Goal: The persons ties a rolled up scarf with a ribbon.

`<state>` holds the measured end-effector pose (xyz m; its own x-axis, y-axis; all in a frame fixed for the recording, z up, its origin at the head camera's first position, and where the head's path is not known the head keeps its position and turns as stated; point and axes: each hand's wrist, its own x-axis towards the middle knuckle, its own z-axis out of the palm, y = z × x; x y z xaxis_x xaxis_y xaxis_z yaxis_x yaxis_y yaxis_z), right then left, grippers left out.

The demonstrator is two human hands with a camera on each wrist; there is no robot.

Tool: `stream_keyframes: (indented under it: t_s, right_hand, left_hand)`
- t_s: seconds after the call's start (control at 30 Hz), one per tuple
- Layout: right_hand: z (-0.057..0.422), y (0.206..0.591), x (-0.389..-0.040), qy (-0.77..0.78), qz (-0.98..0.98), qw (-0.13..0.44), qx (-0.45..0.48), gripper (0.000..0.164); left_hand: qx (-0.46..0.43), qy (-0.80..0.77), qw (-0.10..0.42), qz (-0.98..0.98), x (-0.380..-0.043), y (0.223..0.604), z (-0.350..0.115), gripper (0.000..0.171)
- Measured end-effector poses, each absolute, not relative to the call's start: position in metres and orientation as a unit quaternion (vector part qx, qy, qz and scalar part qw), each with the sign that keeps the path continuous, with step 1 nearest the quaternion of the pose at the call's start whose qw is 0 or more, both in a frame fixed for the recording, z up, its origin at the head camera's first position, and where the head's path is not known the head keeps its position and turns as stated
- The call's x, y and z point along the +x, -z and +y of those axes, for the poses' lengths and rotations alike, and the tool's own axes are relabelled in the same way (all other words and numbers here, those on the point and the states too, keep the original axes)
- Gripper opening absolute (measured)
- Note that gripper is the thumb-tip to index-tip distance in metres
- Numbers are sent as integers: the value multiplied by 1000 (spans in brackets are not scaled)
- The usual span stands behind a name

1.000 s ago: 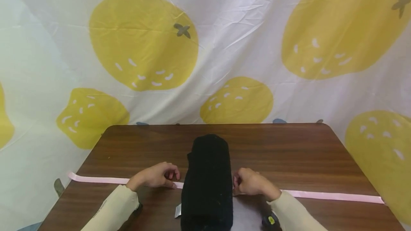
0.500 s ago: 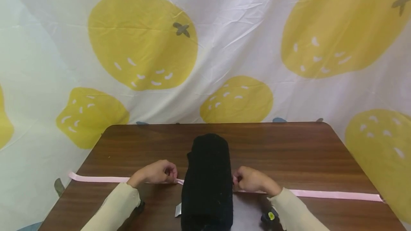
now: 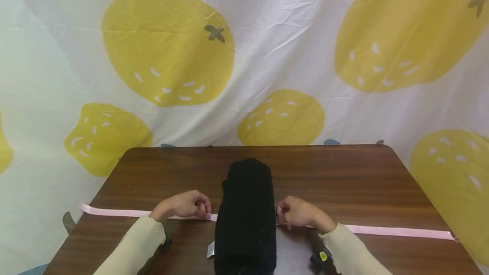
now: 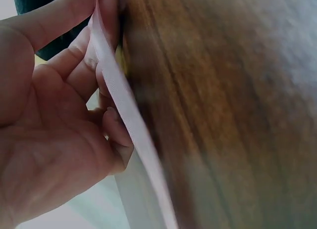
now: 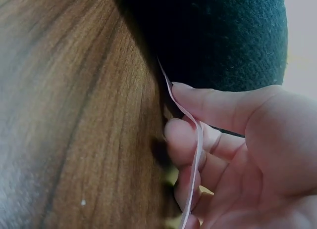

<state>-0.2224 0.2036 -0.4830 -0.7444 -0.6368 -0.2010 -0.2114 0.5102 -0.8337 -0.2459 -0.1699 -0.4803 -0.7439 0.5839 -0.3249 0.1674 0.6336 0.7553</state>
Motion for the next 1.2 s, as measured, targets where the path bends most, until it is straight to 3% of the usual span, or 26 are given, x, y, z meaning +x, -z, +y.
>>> stream_keyframes:
  t_s: [0.13,0.4,0.83,1.2]
  right_hand:
    - [204,483,-223,427,832,251,-248,10]
    - [205,483,-222,455,823,247,-235,6]
    - [202,485,-226,462,841,204,-194,5]
    - [205,478,-229,438,849,218,-201,16]
  left_hand:
    - [216,-369,286,858,-246,480,-170,13]
    - [201,-377,287,857,-246,480,-170,8]
    - [219,-352,277,867,-254,477,-168,14]
    - [217,-362,278,863,-254,471,-173,16]
